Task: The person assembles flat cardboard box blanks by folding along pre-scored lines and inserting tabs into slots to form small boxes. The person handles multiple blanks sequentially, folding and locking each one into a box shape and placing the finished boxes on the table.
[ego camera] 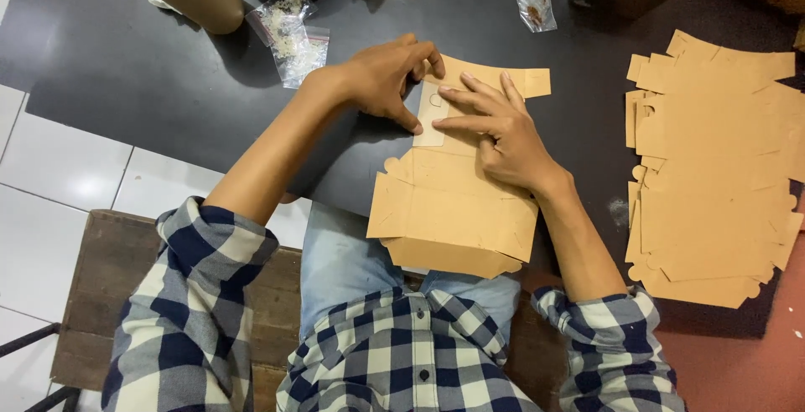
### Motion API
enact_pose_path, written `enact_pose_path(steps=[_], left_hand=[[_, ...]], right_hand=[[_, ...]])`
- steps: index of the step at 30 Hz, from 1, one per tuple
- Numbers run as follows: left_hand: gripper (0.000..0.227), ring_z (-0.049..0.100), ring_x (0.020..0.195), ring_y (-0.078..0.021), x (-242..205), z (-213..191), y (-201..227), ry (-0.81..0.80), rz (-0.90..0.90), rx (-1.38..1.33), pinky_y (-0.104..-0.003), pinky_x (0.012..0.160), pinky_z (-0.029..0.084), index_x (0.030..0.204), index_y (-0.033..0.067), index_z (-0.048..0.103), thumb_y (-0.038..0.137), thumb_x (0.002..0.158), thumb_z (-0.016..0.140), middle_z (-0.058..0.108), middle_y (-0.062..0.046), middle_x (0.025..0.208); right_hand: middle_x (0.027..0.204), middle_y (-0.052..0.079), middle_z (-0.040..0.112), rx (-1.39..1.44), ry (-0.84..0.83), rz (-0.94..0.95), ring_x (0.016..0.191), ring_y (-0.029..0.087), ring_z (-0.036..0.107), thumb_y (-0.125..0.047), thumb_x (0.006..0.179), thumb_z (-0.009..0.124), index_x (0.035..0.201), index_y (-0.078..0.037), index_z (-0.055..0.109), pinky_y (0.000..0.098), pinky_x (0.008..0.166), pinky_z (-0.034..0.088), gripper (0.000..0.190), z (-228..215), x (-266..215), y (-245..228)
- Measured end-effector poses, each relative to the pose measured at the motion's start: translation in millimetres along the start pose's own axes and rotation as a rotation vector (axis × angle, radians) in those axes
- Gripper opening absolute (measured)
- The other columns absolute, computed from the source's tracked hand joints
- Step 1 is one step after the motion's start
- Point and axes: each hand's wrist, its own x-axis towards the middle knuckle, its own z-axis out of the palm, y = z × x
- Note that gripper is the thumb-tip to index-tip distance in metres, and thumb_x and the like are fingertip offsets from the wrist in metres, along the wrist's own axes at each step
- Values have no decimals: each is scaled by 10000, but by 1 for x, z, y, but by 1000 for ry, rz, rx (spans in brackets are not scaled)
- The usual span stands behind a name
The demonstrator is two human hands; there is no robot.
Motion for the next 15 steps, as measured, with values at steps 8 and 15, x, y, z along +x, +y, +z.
enact_pose_path(steps=[8, 15], left_hand=[[598, 615, 827, -203, 6, 5, -12, 42, 31, -22, -402, 804, 471, 1235, 236, 538, 269, 747, 881, 520, -64, 1153], [288, 582, 783, -204, 7, 8, -15, 109, 77, -10, -403, 784, 459, 1180, 246, 554, 202, 923, 676, 535, -25, 1039]], right_hand=[[1508, 89, 575, -10, 0, -16, 1520, 390, 388, 183, 676, 386, 1234, -200, 740, 705, 1251, 81, 764, 2, -2, 4], [1502, 103, 578, -10, 0, -20, 1513, 409, 386, 186, 655, 387, 1232, -185, 742, 718, 1246, 70, 773, 2, -2, 6]])
